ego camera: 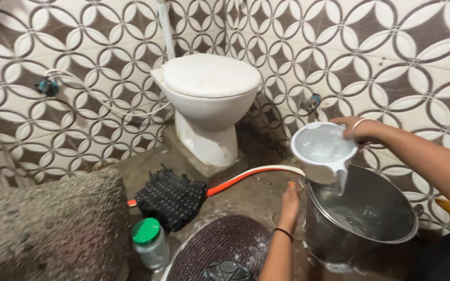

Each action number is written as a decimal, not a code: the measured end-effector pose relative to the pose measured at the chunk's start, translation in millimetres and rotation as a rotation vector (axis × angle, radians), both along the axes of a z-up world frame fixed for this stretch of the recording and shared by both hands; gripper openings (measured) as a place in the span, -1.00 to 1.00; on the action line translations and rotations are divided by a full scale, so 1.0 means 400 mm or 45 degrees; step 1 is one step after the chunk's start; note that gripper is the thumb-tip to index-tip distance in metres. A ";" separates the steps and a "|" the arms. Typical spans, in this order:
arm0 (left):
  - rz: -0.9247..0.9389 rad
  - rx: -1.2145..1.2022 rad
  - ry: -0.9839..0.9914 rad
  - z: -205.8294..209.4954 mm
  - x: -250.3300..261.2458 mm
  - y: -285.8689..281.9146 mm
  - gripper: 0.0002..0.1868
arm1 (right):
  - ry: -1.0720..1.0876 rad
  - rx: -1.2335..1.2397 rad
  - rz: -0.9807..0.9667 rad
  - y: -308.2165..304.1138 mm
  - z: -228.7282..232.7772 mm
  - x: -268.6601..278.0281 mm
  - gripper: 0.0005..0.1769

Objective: The person washes a rug by hand on the floor, using a brush and soapy water, scrubbing different sections and rinsing with water from a pitcher.

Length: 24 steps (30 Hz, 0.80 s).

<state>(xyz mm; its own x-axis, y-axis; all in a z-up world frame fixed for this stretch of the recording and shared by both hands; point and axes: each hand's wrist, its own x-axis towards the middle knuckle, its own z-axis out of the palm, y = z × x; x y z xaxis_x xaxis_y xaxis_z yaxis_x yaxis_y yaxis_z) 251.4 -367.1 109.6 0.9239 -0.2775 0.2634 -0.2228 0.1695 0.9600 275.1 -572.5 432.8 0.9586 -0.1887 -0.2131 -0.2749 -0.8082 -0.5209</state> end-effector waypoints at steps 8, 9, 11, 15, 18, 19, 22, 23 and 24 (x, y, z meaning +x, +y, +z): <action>0.196 -0.959 0.688 0.169 -0.071 0.380 -0.24 | 0.266 0.379 0.483 0.406 -0.190 0.007 -0.16; 0.260 -0.986 0.690 0.163 -0.077 0.409 -0.24 | 0.296 0.344 0.537 0.457 -0.228 -0.006 -0.16; 0.355 -1.006 0.724 0.105 -0.086 0.466 -0.23 | 0.347 0.561 0.543 0.539 -0.311 -0.035 -0.11; 0.544 -0.926 0.798 -0.126 -0.077 0.568 -0.28 | 0.429 0.676 0.413 0.615 -0.476 -0.017 -0.03; 0.706 -0.590 0.587 -0.273 -0.077 0.622 -0.36 | 0.294 0.642 0.216 0.609 -0.608 -0.002 -0.16; 0.864 -0.249 0.394 -0.304 -0.097 0.645 -0.41 | 0.316 0.651 0.210 0.609 -0.658 -0.002 -0.16; 0.915 0.738 0.539 -0.332 -0.224 0.743 -0.50 | 0.169 0.786 -0.193 0.594 -0.814 -0.014 -0.22; 0.918 1.012 0.540 -0.326 -0.270 0.775 -0.46 | 0.084 0.971 -0.382 0.584 -0.862 -0.015 -0.24; 0.910 1.287 0.536 -0.322 -0.318 0.804 -0.40 | -0.004 1.151 -0.575 0.569 -0.907 -0.013 -0.25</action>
<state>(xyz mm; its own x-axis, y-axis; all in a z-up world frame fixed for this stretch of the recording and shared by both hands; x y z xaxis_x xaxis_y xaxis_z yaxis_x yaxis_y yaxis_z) 124.0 -45.3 -19.2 0.9086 0.4016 -0.1149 0.3836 -0.6931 0.6104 270.1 -345.0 69.9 0.8384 -0.3031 -0.4530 -0.4547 0.0692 -0.8879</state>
